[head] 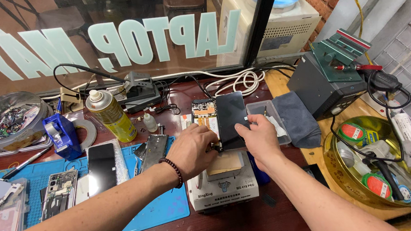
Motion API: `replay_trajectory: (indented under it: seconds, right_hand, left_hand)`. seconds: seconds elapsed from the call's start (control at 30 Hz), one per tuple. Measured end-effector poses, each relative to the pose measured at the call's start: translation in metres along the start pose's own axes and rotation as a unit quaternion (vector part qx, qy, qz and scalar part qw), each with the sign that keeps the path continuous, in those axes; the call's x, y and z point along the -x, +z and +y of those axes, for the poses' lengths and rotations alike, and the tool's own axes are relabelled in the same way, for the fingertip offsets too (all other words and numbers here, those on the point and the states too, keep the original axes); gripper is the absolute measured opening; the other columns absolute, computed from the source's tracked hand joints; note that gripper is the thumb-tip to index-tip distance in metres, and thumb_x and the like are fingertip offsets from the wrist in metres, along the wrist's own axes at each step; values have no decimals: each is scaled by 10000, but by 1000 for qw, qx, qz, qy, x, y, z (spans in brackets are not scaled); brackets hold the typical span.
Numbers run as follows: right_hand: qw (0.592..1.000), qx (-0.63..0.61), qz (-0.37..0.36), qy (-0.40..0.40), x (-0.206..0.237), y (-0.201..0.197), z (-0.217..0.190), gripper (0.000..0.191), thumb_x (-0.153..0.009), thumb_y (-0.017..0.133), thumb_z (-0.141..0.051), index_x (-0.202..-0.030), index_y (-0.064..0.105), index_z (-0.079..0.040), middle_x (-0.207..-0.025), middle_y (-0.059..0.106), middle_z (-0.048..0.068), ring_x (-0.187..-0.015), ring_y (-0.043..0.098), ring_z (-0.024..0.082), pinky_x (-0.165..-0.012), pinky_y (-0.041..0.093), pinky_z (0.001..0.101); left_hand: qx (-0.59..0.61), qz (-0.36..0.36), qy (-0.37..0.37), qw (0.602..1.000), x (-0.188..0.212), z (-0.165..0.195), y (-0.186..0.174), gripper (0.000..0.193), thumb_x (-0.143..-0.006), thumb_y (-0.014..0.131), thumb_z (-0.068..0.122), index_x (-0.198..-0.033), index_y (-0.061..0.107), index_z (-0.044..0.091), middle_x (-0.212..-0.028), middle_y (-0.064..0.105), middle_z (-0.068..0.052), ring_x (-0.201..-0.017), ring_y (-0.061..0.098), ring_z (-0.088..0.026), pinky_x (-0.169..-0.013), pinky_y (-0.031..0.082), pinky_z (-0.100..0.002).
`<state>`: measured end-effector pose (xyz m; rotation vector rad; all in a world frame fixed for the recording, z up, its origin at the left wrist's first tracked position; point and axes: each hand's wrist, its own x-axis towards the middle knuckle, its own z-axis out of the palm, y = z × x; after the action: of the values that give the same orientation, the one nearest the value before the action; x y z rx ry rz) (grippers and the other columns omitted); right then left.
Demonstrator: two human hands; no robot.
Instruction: The person removes a protective film from a teal smartphone back, then disassembles a black smartphone by removing the back cover and battery. They clean the back cover with a tissue, unwrap a new screen assembly, and attach it to the motherboard.
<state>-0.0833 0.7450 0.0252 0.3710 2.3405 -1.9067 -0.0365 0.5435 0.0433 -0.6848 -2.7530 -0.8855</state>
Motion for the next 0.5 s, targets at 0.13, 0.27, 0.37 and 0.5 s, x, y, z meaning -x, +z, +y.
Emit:
replay_trajectory:
  seconds: [0.13,0.27,0.37,0.5]
  right_hand:
    - [1000,-21,-12,1,0,0,0,579,-886,709,-147,-1399,497,19,-1310,672,199,-1131,645,206,-920,524,340]
    - [1000,5,-4,-1,1,1,-2,572,-896,713,-147,-1399,491,8,-1298,658,165,-1123,642,170,-924,521,319]
    - [1000,-12,-10,2,2,1,-3,559,-891,702,-142,-1386,498,15,-1280,691,181,-1095,653,189,-903,528,332]
    - [1000,-2,-11,-5,3,1,-5,564,-892,712,-137,-1388,490,14,-1280,677,170,-1098,645,176,-898,523,317]
  left_hand:
    - [-19,-1,31,999,2,-3,4,207,-770,736,155,-964,774,91,-1013,706,-85,-1015,603,-315,-906,495,-440]
    - [-67,13,90,994,6,-5,7,236,-801,722,166,-1023,778,110,-1001,677,-84,-1007,605,-305,-886,495,-445]
    - [-91,15,114,989,8,-7,8,227,-820,703,165,-1027,777,109,-986,667,-76,-994,605,-294,-885,497,-443]
    - [-118,1,135,984,9,-7,8,195,-832,675,160,-996,755,91,-971,651,-85,-976,600,-291,-853,493,-435]
